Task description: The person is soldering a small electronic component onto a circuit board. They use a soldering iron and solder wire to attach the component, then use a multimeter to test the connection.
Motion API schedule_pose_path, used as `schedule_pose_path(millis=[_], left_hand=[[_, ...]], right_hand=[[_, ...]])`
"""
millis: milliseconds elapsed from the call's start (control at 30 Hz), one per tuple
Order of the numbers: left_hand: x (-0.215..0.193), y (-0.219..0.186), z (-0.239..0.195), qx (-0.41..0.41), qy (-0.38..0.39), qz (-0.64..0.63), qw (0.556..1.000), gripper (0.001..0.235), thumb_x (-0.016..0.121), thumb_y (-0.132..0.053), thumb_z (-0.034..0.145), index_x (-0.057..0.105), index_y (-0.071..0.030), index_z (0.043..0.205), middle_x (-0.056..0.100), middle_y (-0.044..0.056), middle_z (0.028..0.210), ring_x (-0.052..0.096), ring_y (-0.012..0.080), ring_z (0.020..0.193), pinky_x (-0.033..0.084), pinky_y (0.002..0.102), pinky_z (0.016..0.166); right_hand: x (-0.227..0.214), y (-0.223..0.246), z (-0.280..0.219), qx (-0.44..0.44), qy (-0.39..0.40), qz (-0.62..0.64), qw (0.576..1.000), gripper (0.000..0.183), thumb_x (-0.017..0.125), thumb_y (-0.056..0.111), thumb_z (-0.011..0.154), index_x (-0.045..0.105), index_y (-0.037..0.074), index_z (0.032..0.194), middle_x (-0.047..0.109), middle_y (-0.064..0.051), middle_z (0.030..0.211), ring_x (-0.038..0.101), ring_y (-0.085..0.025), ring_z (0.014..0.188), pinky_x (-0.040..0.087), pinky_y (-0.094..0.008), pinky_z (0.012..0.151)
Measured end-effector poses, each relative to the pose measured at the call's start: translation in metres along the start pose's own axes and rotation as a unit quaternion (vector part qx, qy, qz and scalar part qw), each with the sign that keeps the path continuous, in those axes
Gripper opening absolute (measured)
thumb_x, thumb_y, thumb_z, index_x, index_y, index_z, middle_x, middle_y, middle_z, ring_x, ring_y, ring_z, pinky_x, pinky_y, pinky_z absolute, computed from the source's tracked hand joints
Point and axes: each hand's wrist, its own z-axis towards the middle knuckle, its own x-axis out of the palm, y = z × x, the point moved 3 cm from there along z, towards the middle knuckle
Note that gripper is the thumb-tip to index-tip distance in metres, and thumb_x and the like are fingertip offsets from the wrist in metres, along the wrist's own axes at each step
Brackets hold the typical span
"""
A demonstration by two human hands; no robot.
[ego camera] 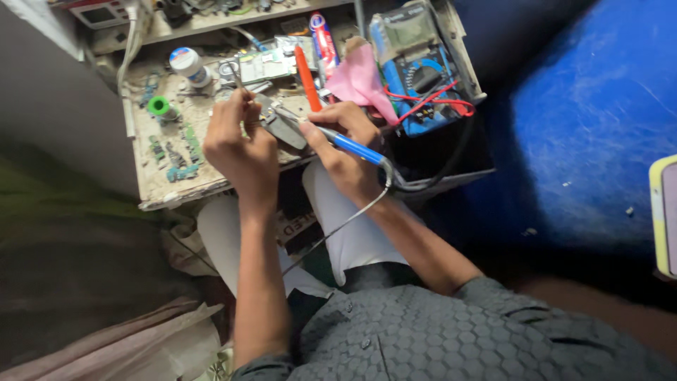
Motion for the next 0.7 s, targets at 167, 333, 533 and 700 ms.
schedule_pose_path(millis=[167,333,533,700], left_hand=[[-0.0007,0.0000,0.0007,-0.013,0.000,-0.017,1.000,0.021,0.068,0.010,0.088,0.067,0.000,0.107,0.068,0.016,0.093,0.068,0.0341,0.082,0.051,0.042,0.072],[-0.0030,-0.0009,0.0027,-0.017,-0.002,-0.007,1.000,0.026,0.067,0.011,0.085,0.070,-0.002,0.108,0.067,0.013,0.089,0.068,0.0317,0.079,0.050,0.042,0.069],[-0.0020,0.0016,0.0024,-0.017,-0.003,-0.002,1.000,0.023,0.069,0.008,0.088,0.070,-0.003,0.108,0.067,0.012,0.088,0.068,0.0300,0.077,0.049,0.042,0.067],[-0.0019,0.0015,0.0028,-0.009,-0.004,0.014,1.000,0.022,0.070,0.007,0.088,0.070,-0.003,0.108,0.067,0.012,0.089,0.066,0.0320,0.077,0.048,0.044,0.067]], right_hand=[[-0.0017,-0.0020,-0.0005,-0.009,0.006,-0.017,1.000,0.013,0.080,0.003,0.091,0.072,-0.002,0.099,0.069,-0.009,0.098,0.069,-0.015,0.089,0.057,-0.026,0.079],[0.0017,-0.0008,0.0017,-0.016,0.017,0.011,1.000,0.013,0.079,0.002,0.090,0.071,-0.003,0.099,0.068,-0.011,0.099,0.068,-0.016,0.088,0.058,-0.027,0.078],[0.0010,0.0002,0.0001,-0.028,0.022,-0.014,0.999,0.011,0.079,0.000,0.091,0.072,-0.003,0.099,0.068,-0.010,0.097,0.067,-0.016,0.088,0.055,-0.027,0.077],[0.0016,0.0006,-0.0014,-0.026,0.017,-0.009,0.999,0.010,0.078,-0.001,0.091,0.071,-0.004,0.099,0.067,-0.011,0.098,0.066,-0.016,0.088,0.054,-0.027,0.078]])
